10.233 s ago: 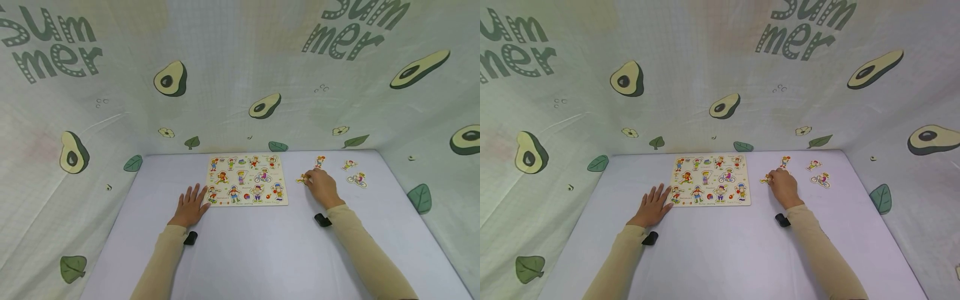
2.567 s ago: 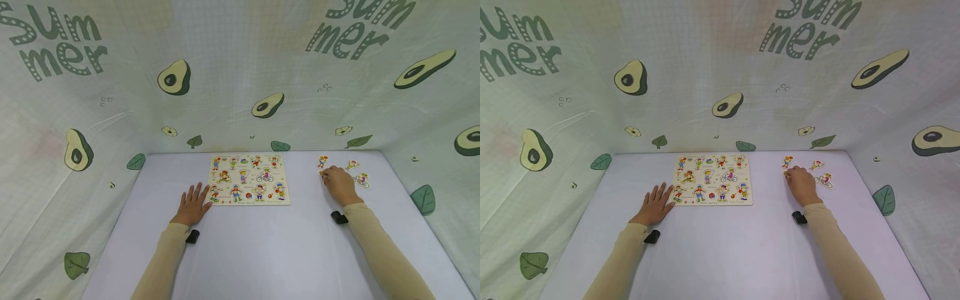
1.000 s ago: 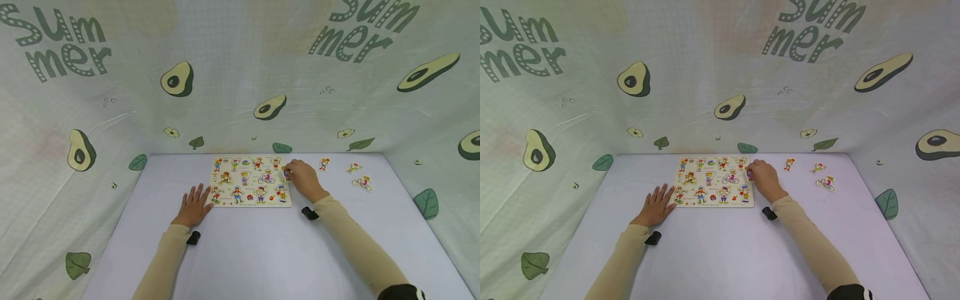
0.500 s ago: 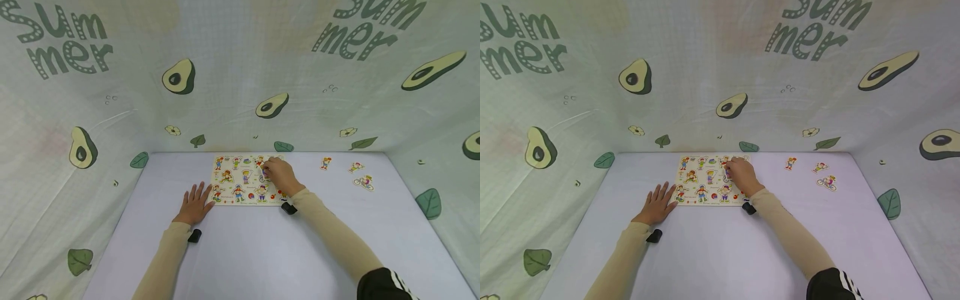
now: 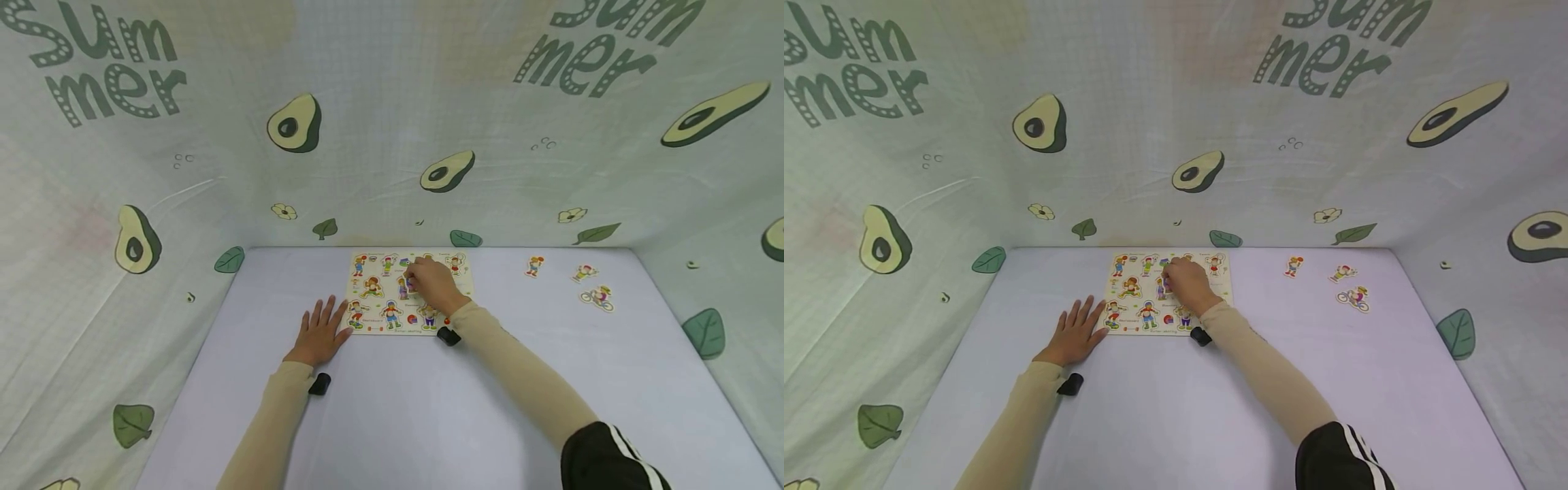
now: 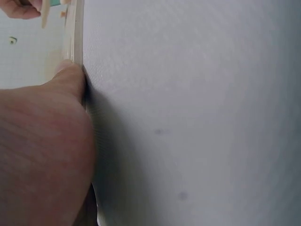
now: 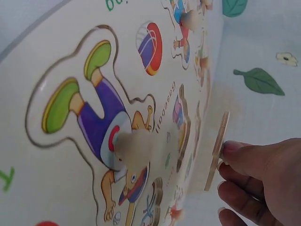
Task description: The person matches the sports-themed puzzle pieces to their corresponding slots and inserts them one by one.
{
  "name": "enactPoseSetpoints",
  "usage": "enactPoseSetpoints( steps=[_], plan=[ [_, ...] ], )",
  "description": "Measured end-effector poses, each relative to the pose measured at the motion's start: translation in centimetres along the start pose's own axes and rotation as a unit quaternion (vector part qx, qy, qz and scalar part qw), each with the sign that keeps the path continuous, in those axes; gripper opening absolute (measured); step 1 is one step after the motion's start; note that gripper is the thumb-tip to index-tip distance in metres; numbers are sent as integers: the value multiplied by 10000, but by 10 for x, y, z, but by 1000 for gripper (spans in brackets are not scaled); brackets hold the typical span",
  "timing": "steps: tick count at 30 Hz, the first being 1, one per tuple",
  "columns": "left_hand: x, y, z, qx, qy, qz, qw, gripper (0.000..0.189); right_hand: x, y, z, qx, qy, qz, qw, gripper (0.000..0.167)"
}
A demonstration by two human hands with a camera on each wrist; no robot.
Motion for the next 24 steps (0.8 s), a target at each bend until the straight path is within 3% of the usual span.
enactPoseSetpoints(
  steps=[7,24],
  plan=[
    [1,0,1,38,23,44,10000,71,-7,-7,12,-298,-43,11,9995,9],
    [3,2,-3,18,118,47,9999,72,-15,-11,20,-505,432,41,9978,10]
  ],
)
Point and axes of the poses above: each hand's wrist, its own y-axis away from the middle knuckle, its own z-axis out of the palm, x = y × z, the point moved 4 cm from there along -y, towards the middle knuckle, and after that the axes turned 6 degrees about -x, right-handed, at the moved point
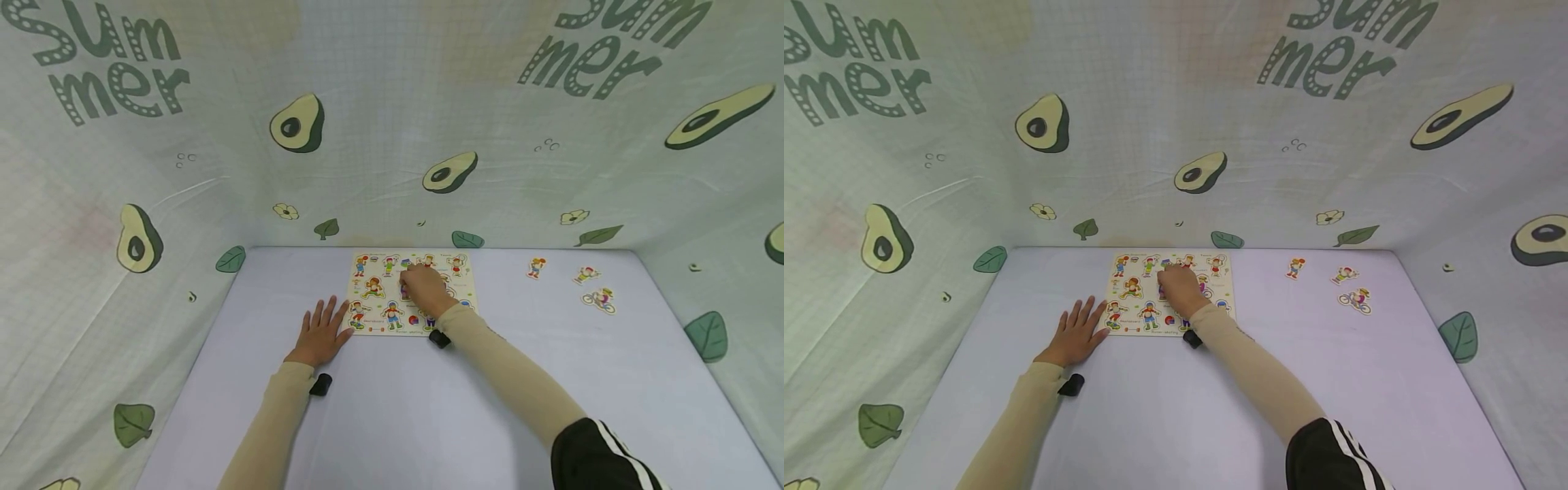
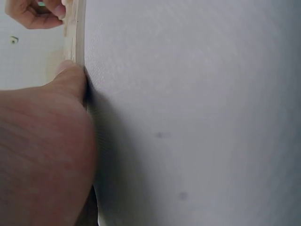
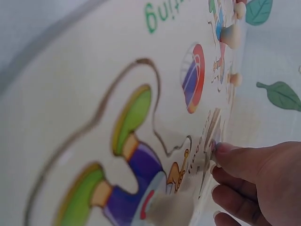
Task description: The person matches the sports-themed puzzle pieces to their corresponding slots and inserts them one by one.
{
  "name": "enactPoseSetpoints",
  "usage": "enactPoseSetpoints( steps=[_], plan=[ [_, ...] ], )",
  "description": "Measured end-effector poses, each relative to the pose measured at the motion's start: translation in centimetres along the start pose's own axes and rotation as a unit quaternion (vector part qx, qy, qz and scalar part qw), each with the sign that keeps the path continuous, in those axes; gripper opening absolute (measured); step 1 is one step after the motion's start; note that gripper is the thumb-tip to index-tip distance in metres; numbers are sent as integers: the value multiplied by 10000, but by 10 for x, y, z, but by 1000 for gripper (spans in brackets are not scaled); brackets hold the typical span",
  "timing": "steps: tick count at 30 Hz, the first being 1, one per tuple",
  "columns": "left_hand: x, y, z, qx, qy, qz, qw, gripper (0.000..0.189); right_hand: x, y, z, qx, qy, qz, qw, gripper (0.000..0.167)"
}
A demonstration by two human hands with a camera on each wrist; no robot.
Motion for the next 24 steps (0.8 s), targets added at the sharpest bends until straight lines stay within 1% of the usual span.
enactPoseSetpoints(
  steps=[9,16,20,24],
  plan=[
    [3,1,1,20,-27,43,10000,71,4,1,5,-78,253,14,9996,10],
    [2,-2,2,33,-81,38,10000,71,8,-2,10,-156,138,189,9996,12],
    [0,-3,3,31,-73,18,10000,71,9,1,9,-91,115,184,9997,13],
    [-3,-4,4,8,-111,-27,9999,72,14,9,0,103,8,182,9998,19]
  ],
)
Point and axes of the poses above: each hand's wrist, its own y-axis away from the middle knuckle, its own z-axis out of the palm, x = y × z, the point moved 4 cm from there along -y, towards the middle knuckle, and after that the axes turned 6 degrees about -x, right-handed, at the moved point
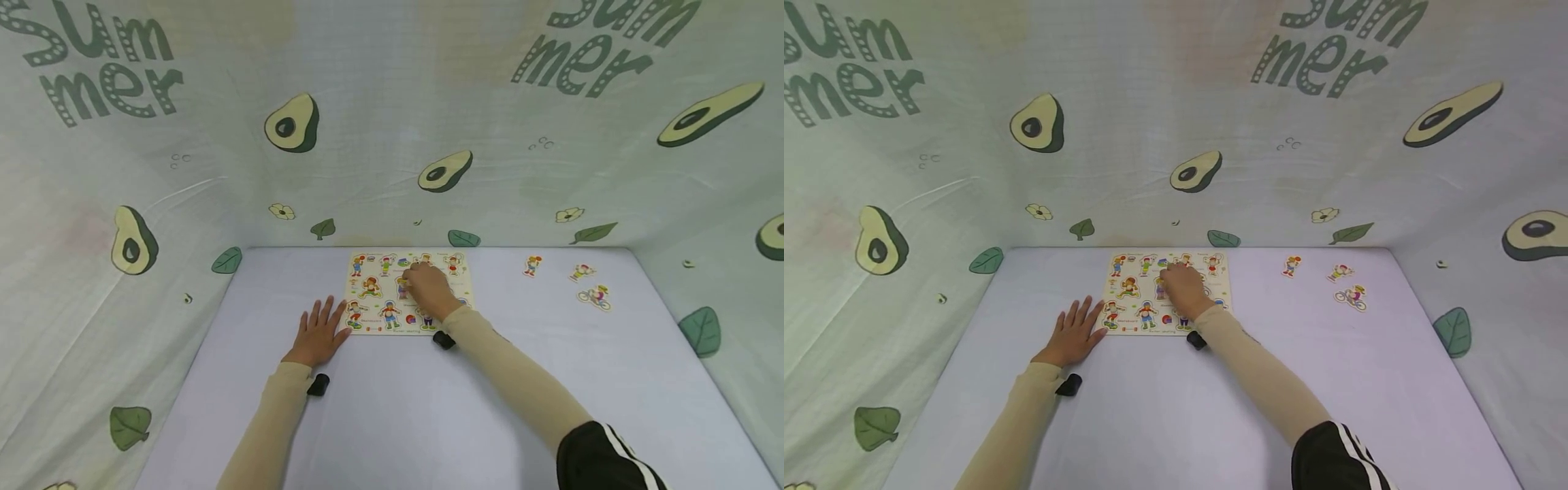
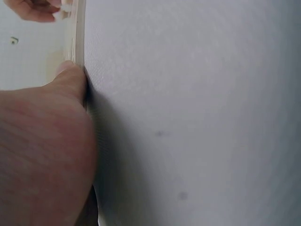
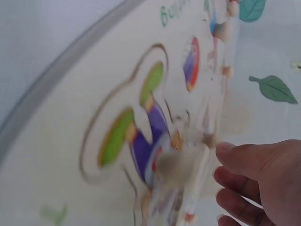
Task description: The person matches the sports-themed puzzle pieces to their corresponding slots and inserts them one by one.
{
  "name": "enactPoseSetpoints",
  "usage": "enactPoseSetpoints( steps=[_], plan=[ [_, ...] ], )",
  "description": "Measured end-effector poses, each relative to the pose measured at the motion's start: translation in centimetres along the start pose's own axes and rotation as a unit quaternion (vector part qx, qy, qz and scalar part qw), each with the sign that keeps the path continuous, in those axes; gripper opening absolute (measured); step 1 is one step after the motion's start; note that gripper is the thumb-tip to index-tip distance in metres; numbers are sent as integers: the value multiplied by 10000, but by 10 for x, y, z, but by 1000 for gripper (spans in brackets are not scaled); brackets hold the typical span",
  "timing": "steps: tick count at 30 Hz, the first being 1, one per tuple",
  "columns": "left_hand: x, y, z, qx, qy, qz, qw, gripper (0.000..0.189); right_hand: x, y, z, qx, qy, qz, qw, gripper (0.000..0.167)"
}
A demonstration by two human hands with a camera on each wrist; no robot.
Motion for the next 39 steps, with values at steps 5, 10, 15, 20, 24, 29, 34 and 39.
enactPoseSetpoints(
  steps=[5,10,15,20,24,29,34,39],
  plan=[
    [-1,0,0,16,-42,12,10000,72,16,20,-21,507,-164,87,9985,24],
    [1,1,-1,-7,-45,45,10000,72,42,43,-35,777,-287,340,9960,24],
    [3,3,-2,-54,26,46,10000,71,72,68,-49,911,-363,690,9928,23],
    [3,3,-2,-15,24,63,10000,71,105,97,-61,1174,-396,1013,9871,21],
    [3,3,-3,-17,6,78,10000,71,133,121,-65,1529,-324,1090,9817,20],
    [0,2,-1,-13,41,93,9999,72,162,148,-67,1843,-244,1156,9757,20],
    [-3,-1,2,9,7,86,10000,72,188,173,-68,1932,-205,1361,9715,20],
    [-1,-1,1,-6,39,94,9999,72,216,194,-66,1704,-247,1803,9684,22]
  ],
)
Point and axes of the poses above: each hand's wrist, its own y-axis away from the middle knuckle, its own z-axis out of the palm, x = y × z, the point moved 4 cm from there along -y, towards the middle knuckle, and after that the axes turned 6 degrees about -x, right-handed, at the moved point
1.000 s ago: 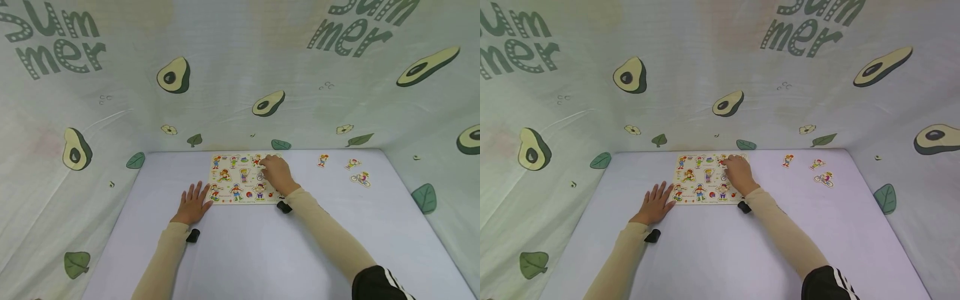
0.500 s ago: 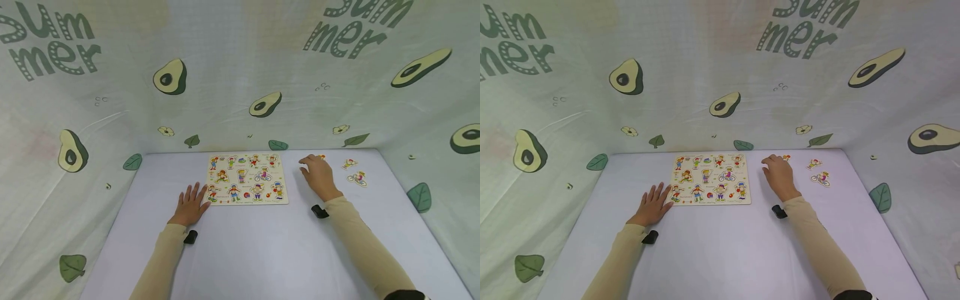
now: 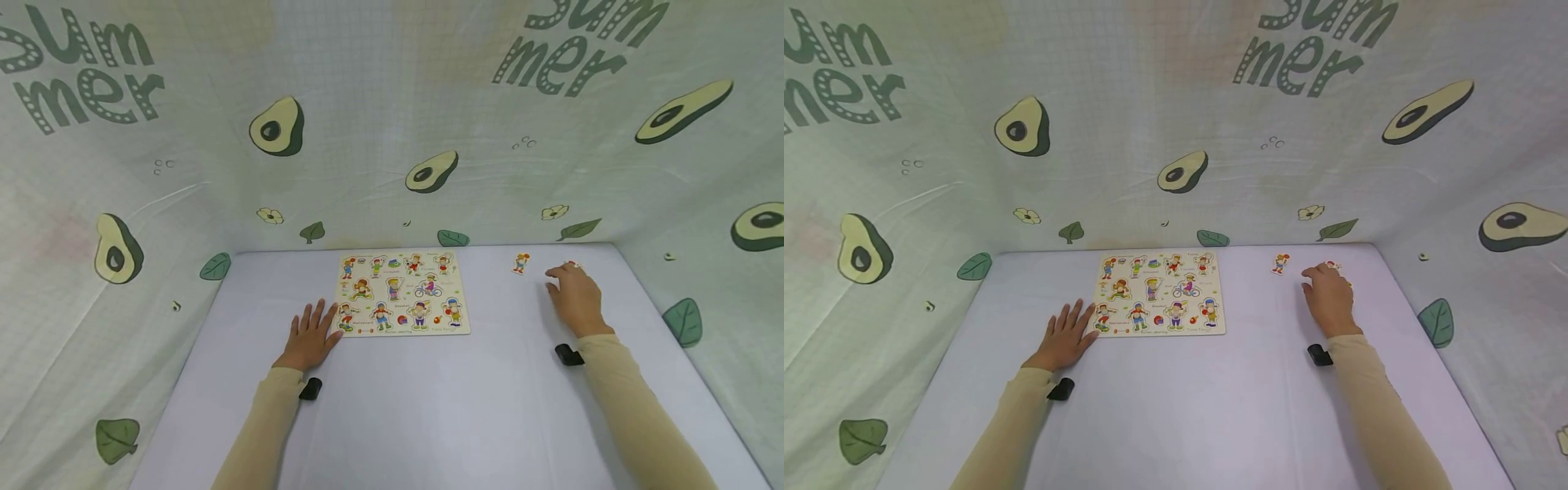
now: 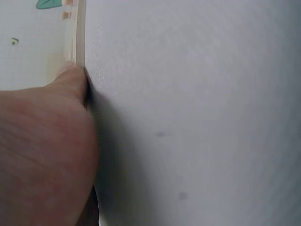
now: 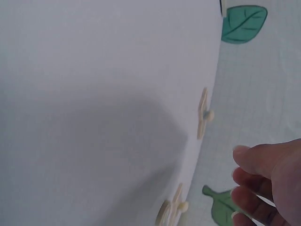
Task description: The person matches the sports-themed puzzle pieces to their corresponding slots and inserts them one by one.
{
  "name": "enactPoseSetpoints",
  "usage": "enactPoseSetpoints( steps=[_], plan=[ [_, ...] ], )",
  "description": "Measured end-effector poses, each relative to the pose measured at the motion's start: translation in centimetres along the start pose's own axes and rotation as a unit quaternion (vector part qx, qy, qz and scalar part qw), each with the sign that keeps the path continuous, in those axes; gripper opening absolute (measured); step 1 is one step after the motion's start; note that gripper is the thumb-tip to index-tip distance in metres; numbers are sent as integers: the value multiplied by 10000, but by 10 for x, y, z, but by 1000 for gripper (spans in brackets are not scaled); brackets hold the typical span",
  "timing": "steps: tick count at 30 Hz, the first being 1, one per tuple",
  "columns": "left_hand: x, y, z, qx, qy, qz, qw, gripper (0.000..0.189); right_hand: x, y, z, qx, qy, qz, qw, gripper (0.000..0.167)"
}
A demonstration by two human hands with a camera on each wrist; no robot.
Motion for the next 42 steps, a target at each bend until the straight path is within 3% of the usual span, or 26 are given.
enactPoseSetpoints(
  steps=[9,16,30,42],
  plan=[
    [1,5,-1,37,-10,5,10000,72,50,11,-2,-649,51,701,9954,27],
    [1,6,-1,-26,-60,-53,10000,72,73,15,-2,-975,204,1030,9897,27],
    [1,7,1,6,19,-36,10000,72,74,15,2,-1186,-47,1028,9876,19],
    [12,12,-10,-13,215,-40,9998,71,82,6,2,-1304,26,1191,9843,14]
  ],
)
Point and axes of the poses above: each hand's wrist, its own y-axis away from the middle knuckle, its own z-axis out of the palm, x = y × z, the point moved 4 cm from there along -y, towards the middle knuckle, and after that the axes turned 6 degrees about -x, right-handed, at the moved point
